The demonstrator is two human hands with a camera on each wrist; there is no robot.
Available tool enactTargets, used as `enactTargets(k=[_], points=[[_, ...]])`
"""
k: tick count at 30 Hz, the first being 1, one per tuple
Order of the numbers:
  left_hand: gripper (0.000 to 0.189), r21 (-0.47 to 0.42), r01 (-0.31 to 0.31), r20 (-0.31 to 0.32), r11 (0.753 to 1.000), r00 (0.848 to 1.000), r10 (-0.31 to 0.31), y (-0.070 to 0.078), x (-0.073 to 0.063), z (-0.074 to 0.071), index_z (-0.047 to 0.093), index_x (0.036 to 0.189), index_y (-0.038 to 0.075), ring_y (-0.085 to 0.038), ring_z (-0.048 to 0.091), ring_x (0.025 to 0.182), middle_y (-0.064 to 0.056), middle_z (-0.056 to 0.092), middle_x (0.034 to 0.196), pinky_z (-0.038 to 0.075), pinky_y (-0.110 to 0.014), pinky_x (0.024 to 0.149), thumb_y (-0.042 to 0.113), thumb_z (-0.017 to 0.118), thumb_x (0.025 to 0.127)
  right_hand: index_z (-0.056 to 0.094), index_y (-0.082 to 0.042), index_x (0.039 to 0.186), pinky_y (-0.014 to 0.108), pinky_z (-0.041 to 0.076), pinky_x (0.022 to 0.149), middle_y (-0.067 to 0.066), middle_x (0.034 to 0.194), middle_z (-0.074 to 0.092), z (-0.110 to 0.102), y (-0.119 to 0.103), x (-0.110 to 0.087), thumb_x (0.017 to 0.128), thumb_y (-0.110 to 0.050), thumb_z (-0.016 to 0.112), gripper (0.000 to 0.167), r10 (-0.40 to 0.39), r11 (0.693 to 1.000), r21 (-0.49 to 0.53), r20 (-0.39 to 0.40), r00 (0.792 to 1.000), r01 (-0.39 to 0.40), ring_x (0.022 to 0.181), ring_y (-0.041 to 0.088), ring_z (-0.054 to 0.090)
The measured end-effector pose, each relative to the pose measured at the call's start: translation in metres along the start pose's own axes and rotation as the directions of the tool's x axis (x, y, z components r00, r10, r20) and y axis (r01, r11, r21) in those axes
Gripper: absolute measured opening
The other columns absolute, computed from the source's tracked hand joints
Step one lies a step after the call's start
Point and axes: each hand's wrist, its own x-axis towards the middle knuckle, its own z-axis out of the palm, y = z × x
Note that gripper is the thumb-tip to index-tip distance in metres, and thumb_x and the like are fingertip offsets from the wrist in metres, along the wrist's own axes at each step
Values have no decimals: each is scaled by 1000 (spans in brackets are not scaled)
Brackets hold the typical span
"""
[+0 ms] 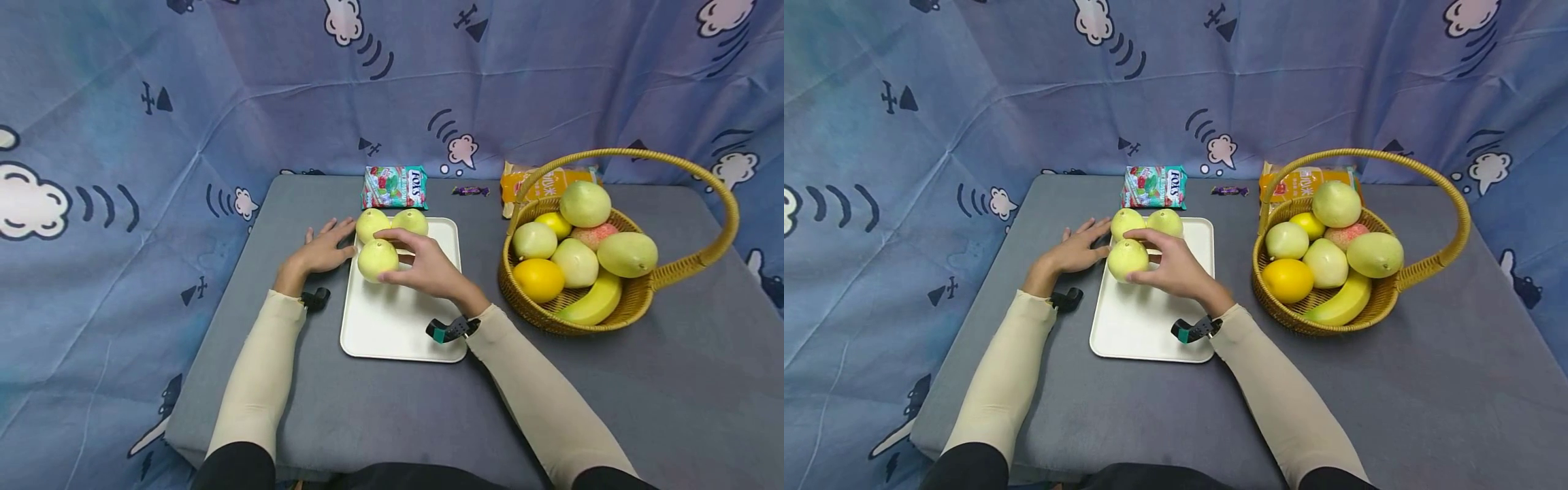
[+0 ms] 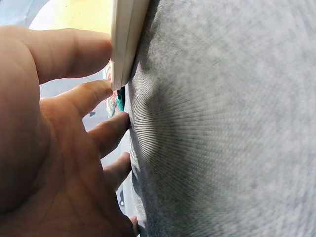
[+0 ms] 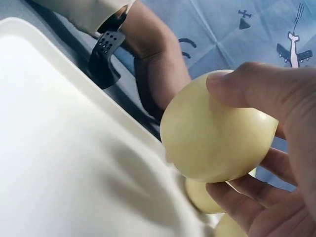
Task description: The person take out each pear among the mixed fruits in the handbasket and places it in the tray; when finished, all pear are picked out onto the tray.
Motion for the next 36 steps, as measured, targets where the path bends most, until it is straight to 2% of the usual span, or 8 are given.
enactTargets(k=[10,16,23,29,33,36], points=[[73,3,8,-5,1000,1000,-8,1,0,1,23,177,22,-33,0,173,-2,17,185,-15,-73,130,38,52,113,65,-2,148,41,59,110,17,151,61,16,22,10,84,-2,94,70,36,999,-26,-20,999,-37,138,39,66],[72,8,7,-3,1000,1000,-7,0,2,2,23,178,24,-33,0,173,-3,16,186,-15,-74,129,39,52,114,64,0,148,40,58,112,17,151,61,23,27,13,84,-1,95,72,17,1000,-20,-50,999,-18,135,35,66],[71,5,14,-5,1000,1000,-14,0,3,3,23,177,25,-32,-1,173,-1,17,186,-16,-72,130,39,52,114,61,-2,153,43,58,113,16,154,60,20,20,8,86,-4,94,75,3,992,-127,-38,999,-8,138,33,63],[71,6,17,-2,1000,1000,-17,-1,2,3,23,177,24,-32,-1,173,-2,16,186,-17,-71,130,39,51,114,57,-7,158,45,54,117,11,161,58,-3,0,-15,90,-15,93,77,3,976,-216,-1,1000,-3,145,36,60],[71,-4,10,4,1000,1000,-10,0,2,2,22,178,23,-33,-2,173,-3,16,186,-17,-71,130,38,50,114,60,-9,157,46,55,117,10,160,59,-28,-20,-42,90,-19,94,76,-18,965,-262,27,999,25,144,35,61],[71,-17,12,8,1000,1000,-12,0,2,2,22,178,22,-34,-2,173,-4,15,186,-17,-71,130,37,50,114,62,-9,154,48,55,116,10,156,62,-51,-34,-65,88,-20,95,75,-24,951,-307,21,1000,29,141,35,62]])
